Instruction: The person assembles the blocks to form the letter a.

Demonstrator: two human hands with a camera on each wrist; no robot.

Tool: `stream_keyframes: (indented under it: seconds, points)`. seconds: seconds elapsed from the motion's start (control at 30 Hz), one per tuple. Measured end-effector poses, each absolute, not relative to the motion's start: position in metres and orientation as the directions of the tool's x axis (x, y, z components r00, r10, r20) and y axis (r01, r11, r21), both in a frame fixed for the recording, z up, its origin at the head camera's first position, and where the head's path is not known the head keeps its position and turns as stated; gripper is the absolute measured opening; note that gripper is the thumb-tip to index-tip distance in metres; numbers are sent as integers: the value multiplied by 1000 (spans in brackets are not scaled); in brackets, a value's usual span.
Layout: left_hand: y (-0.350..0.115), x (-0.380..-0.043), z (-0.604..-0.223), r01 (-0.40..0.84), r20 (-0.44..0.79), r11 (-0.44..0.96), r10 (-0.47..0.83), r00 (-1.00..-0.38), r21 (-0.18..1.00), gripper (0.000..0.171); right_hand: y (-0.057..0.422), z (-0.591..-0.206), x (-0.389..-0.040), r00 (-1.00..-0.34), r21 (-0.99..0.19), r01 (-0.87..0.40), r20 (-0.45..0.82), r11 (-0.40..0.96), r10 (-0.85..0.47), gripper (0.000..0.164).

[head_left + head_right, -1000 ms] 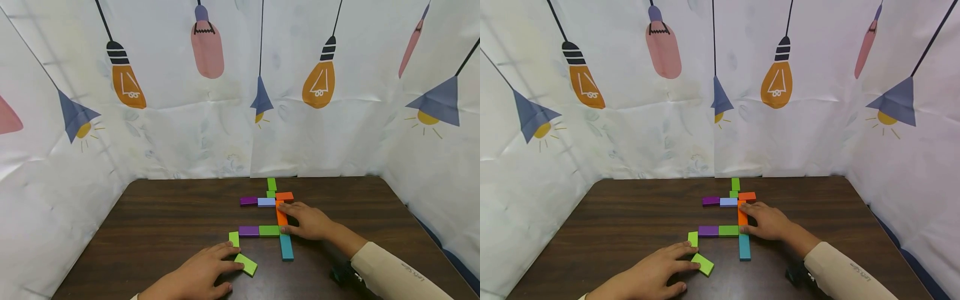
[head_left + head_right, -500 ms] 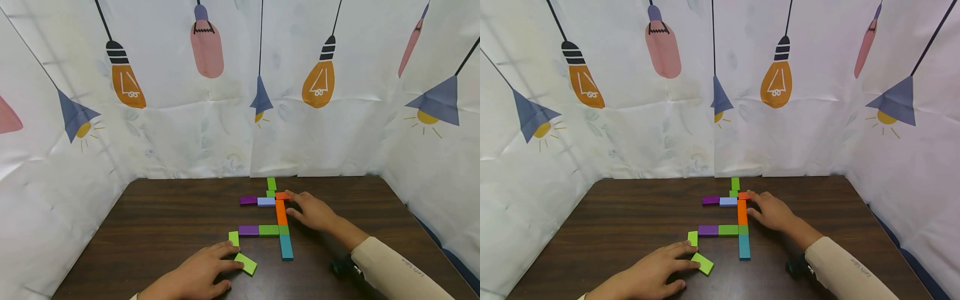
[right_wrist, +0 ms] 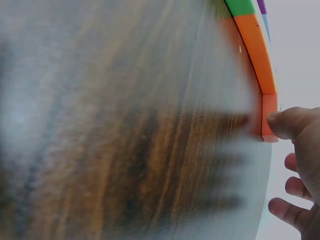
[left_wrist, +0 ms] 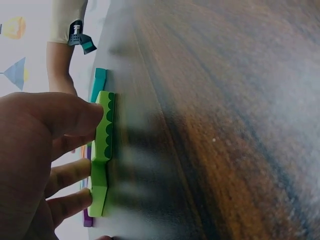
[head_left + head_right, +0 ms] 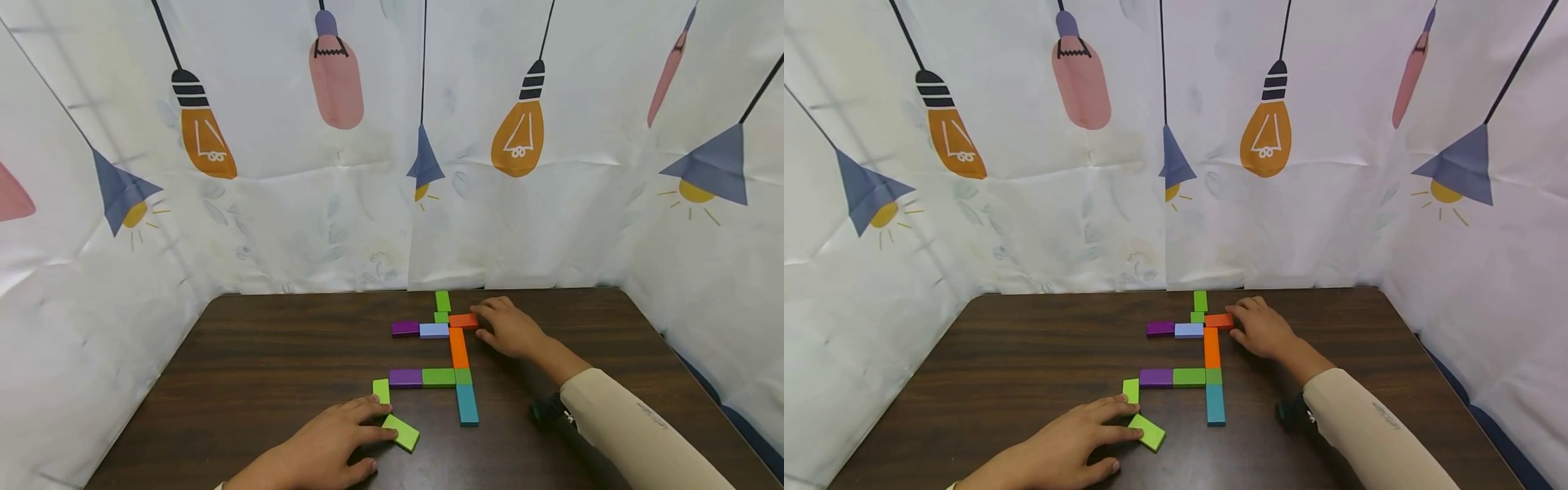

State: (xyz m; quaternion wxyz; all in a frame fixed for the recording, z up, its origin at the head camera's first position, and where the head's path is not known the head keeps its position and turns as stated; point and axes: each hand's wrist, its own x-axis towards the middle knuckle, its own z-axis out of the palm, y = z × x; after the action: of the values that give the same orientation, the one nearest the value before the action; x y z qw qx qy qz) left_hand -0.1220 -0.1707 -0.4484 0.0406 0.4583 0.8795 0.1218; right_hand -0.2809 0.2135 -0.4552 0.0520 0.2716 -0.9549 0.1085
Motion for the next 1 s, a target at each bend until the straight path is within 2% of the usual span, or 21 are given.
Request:
stream_keyframes:
  seconds: [0.27, 0.6, 0.77, 1.0]
  points:
    - [-172, -122, -450, 788, 32, 556, 811, -584, 265, 46, 210, -455, -286, -836, -205, -547, 71, 812, -545, 52]
    - [-172, -123, -449, 779, 24, 562, 807, -591, 278, 47, 205, -456, -296, -857, -191, -513, 51, 837, -513, 39]
    - [-172, -123, -449, 780, 26, 560, 807, -589, 279, 47, 206, -457, -301, -860, -172, -509, 51, 843, -508, 37]
    - [-172, -123, -448, 772, 13, 568, 803, -595, 285, 47, 213, -457, -303, -872, -211, -486, 58, 848, -485, 36]
